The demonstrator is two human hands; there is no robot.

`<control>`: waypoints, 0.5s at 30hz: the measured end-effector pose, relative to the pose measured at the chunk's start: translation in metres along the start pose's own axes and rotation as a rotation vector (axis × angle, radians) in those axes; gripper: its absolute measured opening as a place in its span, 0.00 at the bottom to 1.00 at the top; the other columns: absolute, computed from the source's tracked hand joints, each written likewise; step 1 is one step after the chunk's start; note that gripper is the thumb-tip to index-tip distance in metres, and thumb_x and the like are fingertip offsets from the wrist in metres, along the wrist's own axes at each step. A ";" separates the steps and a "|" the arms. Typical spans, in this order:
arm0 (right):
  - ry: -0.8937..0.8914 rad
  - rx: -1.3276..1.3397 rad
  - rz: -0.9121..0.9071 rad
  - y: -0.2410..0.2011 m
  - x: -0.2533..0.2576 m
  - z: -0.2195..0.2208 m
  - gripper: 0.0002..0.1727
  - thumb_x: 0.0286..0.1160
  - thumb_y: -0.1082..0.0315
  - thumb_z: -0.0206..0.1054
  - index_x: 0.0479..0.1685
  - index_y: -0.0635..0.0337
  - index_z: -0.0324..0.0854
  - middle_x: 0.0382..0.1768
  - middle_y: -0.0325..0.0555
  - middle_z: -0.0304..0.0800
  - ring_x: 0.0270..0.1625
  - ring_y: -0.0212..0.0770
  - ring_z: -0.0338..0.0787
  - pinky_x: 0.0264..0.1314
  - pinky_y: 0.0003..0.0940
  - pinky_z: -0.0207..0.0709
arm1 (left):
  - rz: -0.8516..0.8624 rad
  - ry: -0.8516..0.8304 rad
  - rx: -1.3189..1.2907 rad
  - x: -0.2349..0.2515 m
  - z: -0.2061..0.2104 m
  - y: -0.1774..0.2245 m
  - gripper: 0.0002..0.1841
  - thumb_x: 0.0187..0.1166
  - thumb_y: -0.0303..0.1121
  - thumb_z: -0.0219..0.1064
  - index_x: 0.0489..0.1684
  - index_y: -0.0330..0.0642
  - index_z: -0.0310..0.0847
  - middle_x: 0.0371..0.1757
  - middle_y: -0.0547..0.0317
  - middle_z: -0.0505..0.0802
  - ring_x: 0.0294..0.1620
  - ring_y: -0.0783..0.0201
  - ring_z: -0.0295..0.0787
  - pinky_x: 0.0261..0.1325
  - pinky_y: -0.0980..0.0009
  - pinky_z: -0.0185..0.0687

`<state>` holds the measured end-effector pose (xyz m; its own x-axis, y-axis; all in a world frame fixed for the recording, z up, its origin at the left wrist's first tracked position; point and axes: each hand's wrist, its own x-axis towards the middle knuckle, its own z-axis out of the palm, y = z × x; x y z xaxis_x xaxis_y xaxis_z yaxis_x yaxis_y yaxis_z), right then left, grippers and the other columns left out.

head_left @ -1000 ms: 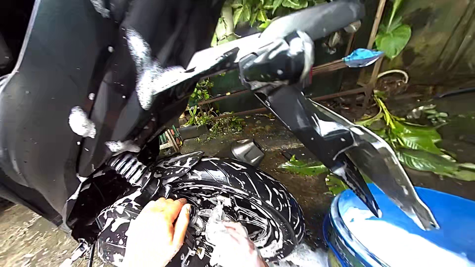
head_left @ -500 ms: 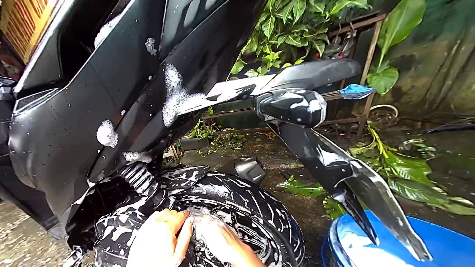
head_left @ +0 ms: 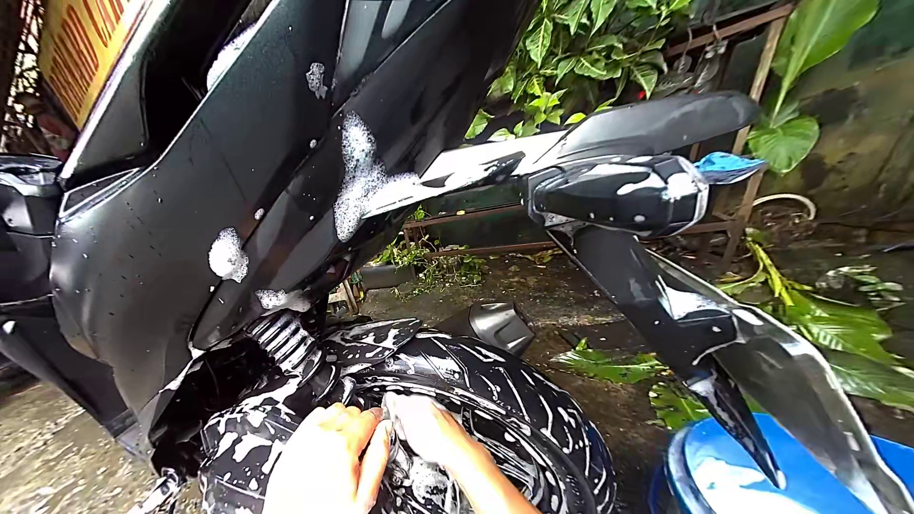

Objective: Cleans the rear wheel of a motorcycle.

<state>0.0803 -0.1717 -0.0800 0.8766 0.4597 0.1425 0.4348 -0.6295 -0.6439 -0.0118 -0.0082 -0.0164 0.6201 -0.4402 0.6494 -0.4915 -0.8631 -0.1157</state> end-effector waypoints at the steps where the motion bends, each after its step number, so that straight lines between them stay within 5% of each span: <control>1: -0.057 -0.009 0.001 0.002 0.009 -0.004 0.27 0.95 0.56 0.39 0.73 0.59 0.78 0.65 0.61 0.87 0.73 0.58 0.84 0.77 0.61 0.71 | 0.000 0.000 -0.009 -0.001 0.000 0.000 0.23 0.89 0.48 0.50 0.45 0.51 0.95 0.37 0.67 0.97 0.43 0.67 0.92 0.48 0.65 0.84; 4: -0.002 -0.055 -0.093 0.014 -0.001 0.005 0.27 0.95 0.55 0.39 0.75 0.58 0.78 0.65 0.59 0.88 0.73 0.57 0.84 0.77 0.60 0.72 | 0.014 0.011 -0.015 -0.002 0.000 0.000 0.23 0.89 0.48 0.50 0.46 0.50 0.96 0.37 0.66 0.97 0.43 0.66 0.92 0.49 0.65 0.84; 7: 0.393 -0.138 -0.230 0.049 -0.039 0.052 0.25 0.91 0.55 0.49 0.74 0.56 0.82 0.73 0.49 0.85 0.81 0.50 0.78 0.84 0.56 0.67 | 0.029 0.013 -0.022 -0.002 -0.001 -0.001 0.23 0.89 0.48 0.50 0.46 0.50 0.95 0.37 0.66 0.96 0.43 0.66 0.92 0.48 0.65 0.84; 9: 0.571 -0.054 -0.115 0.073 -0.064 0.077 0.28 0.91 0.51 0.48 0.80 0.53 0.77 0.82 0.43 0.77 0.87 0.46 0.70 0.89 0.55 0.61 | 0.020 0.012 -0.008 -0.001 0.001 0.000 0.24 0.90 0.48 0.49 0.45 0.51 0.95 0.36 0.66 0.96 0.43 0.65 0.92 0.48 0.64 0.84; 12: 0.616 0.089 0.157 0.069 -0.096 0.101 0.32 0.88 0.54 0.49 0.83 0.68 0.70 0.85 0.64 0.68 0.87 0.68 0.65 0.86 0.72 0.51 | 0.008 -0.003 0.045 0.001 0.003 0.003 0.25 0.89 0.49 0.48 0.43 0.51 0.95 0.35 0.65 0.96 0.42 0.63 0.93 0.46 0.62 0.84; 15: 0.704 0.373 0.245 0.058 -0.096 0.110 0.28 0.86 0.66 0.52 0.83 0.70 0.70 0.84 0.63 0.69 0.85 0.62 0.70 0.87 0.59 0.58 | -0.005 -0.023 0.067 0.002 0.003 0.002 0.26 0.89 0.50 0.46 0.42 0.51 0.95 0.35 0.64 0.96 0.43 0.63 0.93 0.48 0.61 0.85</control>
<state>-0.0015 -0.1840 -0.2138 0.9153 -0.2403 0.3232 0.2270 -0.3551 -0.9069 -0.0096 -0.0114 -0.0179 0.6371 -0.4406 0.6324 -0.4466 -0.8798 -0.1630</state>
